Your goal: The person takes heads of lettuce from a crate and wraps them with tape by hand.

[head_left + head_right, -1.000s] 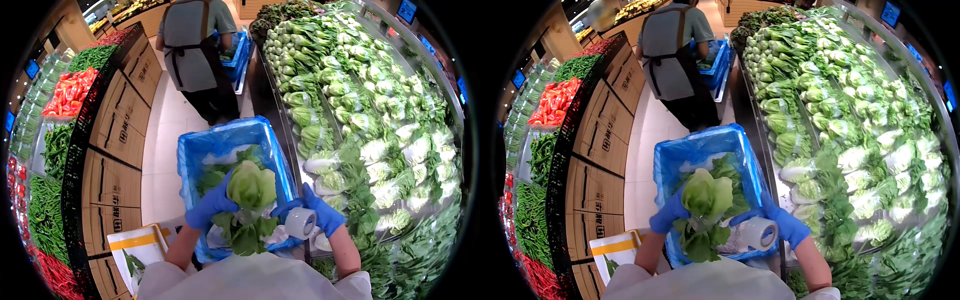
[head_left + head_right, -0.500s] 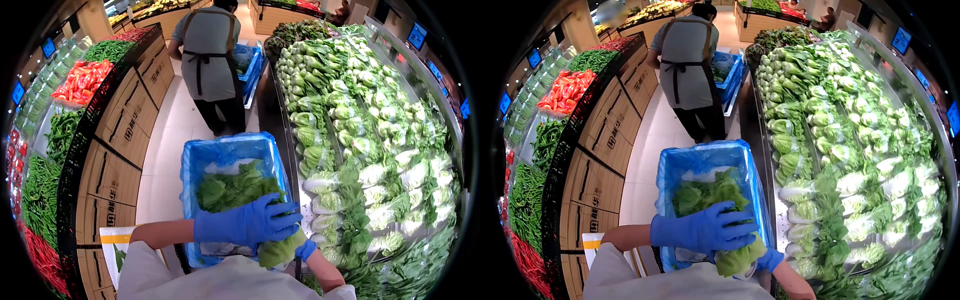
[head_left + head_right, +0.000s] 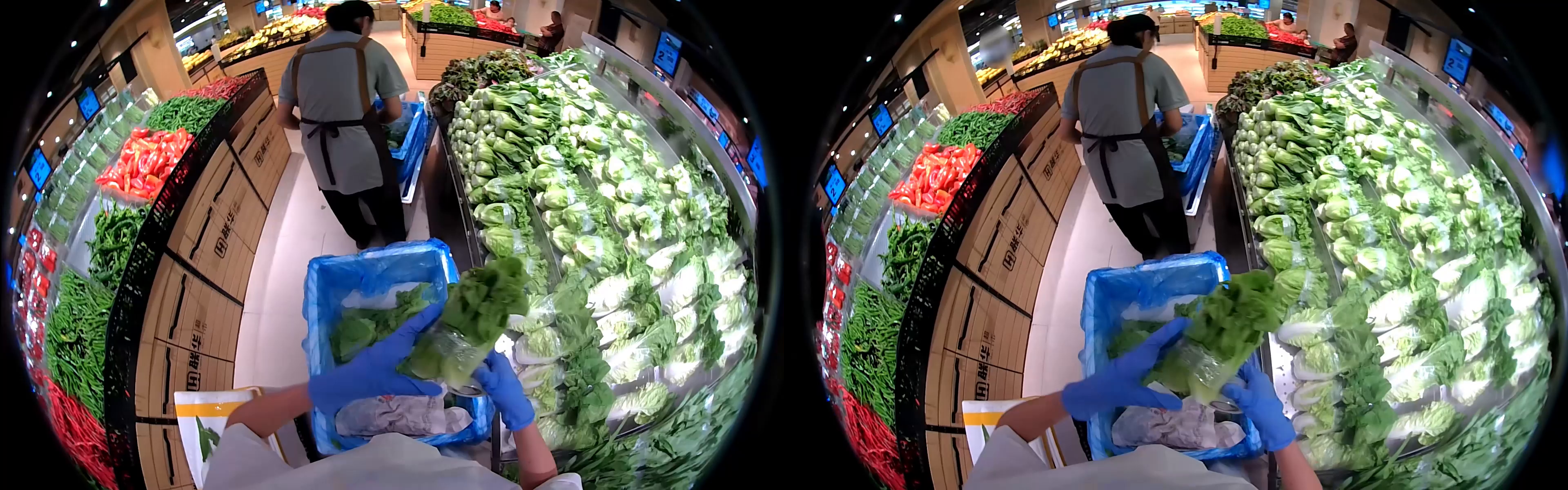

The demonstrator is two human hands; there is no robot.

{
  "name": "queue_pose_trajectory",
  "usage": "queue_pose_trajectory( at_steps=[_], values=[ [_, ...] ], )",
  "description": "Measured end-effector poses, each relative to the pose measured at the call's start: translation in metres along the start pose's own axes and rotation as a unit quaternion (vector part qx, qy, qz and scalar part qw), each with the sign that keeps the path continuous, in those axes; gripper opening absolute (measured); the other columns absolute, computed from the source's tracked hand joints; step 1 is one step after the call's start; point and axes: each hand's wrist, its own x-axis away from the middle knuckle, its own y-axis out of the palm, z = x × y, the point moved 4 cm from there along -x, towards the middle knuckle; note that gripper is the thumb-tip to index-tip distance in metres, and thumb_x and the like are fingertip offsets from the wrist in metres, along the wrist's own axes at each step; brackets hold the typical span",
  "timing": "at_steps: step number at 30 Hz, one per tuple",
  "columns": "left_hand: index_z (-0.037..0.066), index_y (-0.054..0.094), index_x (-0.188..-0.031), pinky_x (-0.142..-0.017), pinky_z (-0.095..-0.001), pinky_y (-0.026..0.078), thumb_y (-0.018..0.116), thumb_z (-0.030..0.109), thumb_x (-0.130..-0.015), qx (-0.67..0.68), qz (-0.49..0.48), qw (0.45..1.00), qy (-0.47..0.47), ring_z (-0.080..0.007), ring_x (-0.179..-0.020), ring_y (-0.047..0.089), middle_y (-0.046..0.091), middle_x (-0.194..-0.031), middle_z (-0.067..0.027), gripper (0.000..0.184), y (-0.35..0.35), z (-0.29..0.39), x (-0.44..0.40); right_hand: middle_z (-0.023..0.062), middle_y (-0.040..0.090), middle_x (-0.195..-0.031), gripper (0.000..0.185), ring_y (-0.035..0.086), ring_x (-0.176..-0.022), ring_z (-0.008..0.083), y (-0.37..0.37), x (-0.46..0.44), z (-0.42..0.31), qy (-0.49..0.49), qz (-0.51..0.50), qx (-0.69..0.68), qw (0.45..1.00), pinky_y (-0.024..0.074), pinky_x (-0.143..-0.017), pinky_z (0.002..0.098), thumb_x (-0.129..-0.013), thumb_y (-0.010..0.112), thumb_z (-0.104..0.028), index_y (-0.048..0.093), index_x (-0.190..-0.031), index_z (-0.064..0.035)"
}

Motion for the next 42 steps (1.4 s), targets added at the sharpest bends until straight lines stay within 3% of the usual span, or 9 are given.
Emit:
queue_pose_trajectory(
  at_steps=[7, 11, 21, 27, 33, 34, 37, 38, 42],
  values=[
    [-0.004, 0.005, -0.137, -0.105, -0.0334, 0.022, 0.077, 0.027, -0.066, -0.018, 0.123, 0.969, -0.215, -0.0265, -0.129, 0.024, 0.022, -0.139, -0.0195, 0.106, 0.016, -0.075, -0.013, 0.0145, 0.056, -0.091, 0.056, 0.055, -0.088, 0.0242, -0.011, -0.001, 0.013, -0.023, 0.116, 0.234, 0.965, 0.0429, -0.073, 0.0348, -0.076, 0.062, -0.048, 0.052, -0.107, -0.0016],
    [-0.001, 0.026, -0.132, -0.098, -0.0363, 0.037, 0.064, 0.022, -0.076, 0.371, 0.166, 0.892, -0.199, -0.0259, -0.115, 0.044, 0.042, -0.127, -0.0145, 0.071, 0.021, -0.102, -0.030, 0.0154, 0.047, -0.125, 0.066, 0.047, -0.110, 0.0191, -0.027, 0.015, 0.003, 0.036, 0.079, 0.017, 0.996, 0.0381, -0.092, 0.0300, -0.083, 0.058, -0.038, 0.036, -0.130, 0.0027],
    [0.005, 0.036, -0.128, -0.098, -0.0412, 0.039, 0.053, 0.036, -0.086, 0.616, 0.129, 0.768, -0.120, -0.0265, -0.113, 0.047, 0.045, -0.125, -0.0131, 0.055, 0.024, -0.153, -0.193, 0.0070, 0.059, -0.103, 0.054, 0.056, -0.088, 0.0130, -0.118, 0.061, 0.007, -0.011, 0.221, -0.115, 0.968, 0.0445, -0.079, 0.0254, -0.088, 0.045, -0.047, 0.050, -0.121, -0.0040],
    [0.007, 0.041, -0.124, -0.089, -0.0387, 0.046, 0.056, 0.028, -0.085, 0.441, 0.129, 0.876, -0.144, -0.0238, -0.107, 0.052, 0.049, -0.120, -0.0111, 0.047, 0.016, -0.183, -0.328, 0.0056, 0.055, -0.108, 0.043, 0.052, -0.092, 0.0115, -0.161, 0.031, 0.030, -0.008, 0.176, -0.225, 0.958, 0.0420, -0.082, 0.0252, -0.092, 0.044, -0.036, 0.052, -0.116, -0.0011],
    [0.010, 0.049, -0.119, -0.085, -0.0382, 0.048, 0.061, 0.026, -0.082, 0.479, 0.168, 0.857, -0.090, -0.0221, -0.102, 0.055, 0.054, -0.115, -0.0084, 0.041, 0.009, -0.259, -0.505, 0.0107, 0.056, -0.110, 0.034, 0.052, -0.099, 0.0167, -0.191, -0.005, 0.051, 0.001, 0.125, -0.222, 0.967, 0.0387, -0.088, 0.0272, -0.093, 0.040, -0.024, 0.053, -0.115, -0.0007],
    [0.011, 0.053, -0.115, -0.084, -0.0383, 0.048, 0.061, 0.025, -0.082, 0.481, 0.190, 0.853, -0.074, -0.0206, -0.101, 0.055, 0.055, -0.114, -0.0064, 0.037, 0.022, -0.242, -0.518, 0.0126, 0.056, -0.108, 0.034, 0.051, -0.101, 0.0183, -0.198, -0.003, 0.033, -0.127, 0.154, 0.029, 0.979, 0.0388, -0.089, 0.0278, -0.093, 0.036, -0.021, 0.053, -0.114, -0.0006],
    [0.011, 0.054, -0.115, -0.080, -0.0355, 0.049, 0.063, 0.030, -0.080, 0.406, 0.195, 0.886, -0.108, -0.0184, -0.097, 0.057, 0.059, -0.108, -0.0052, 0.041, 0.032, -0.260, -0.570, 0.0144, 0.058, -0.106, 0.032, 0.058, -0.089, 0.0191, -0.214, 0.010, -0.008, -0.250, 0.287, 0.242, 0.893, 0.0479, -0.076, 0.0294, -0.087, 0.051, -0.022, 0.054, -0.110, -0.0001],
    [0.013, 0.054, -0.114, -0.079, -0.0345, 0.048, 0.064, 0.033, -0.078, 0.420, 0.162, 0.888, -0.097, -0.0181, -0.095, 0.058, 0.060, -0.106, -0.0035, 0.043, 0.035, -0.263, -0.589, 0.0142, 0.056, -0.111, 0.030, 0.058, -0.092, 0.0196, -0.216, 0.002, 0.021, -0.173, 0.258, -0.014, 0.950, 0.0464, -0.082, 0.0290, -0.082, 0.058, -0.016, 0.055, -0.108, -0.0004],
    [0.011, 0.052, -0.118, -0.086, -0.0319, 0.041, 0.048, 0.041, -0.087, 0.063, 0.159, 0.976, -0.136, -0.0144, -0.107, 0.048, 0.052, -0.120, -0.0022, 0.043, 0.043, -0.283, -0.617, 0.0140, 0.058, -0.108, 0.029, 0.057, -0.095, 0.0182, -0.233, -0.012, 0.050, -0.025, 0.194, -0.036, 0.980, 0.0439, -0.086, 0.0285, -0.086, 0.049, -0.018, 0.056, -0.108, -0.0014]
  ],
)
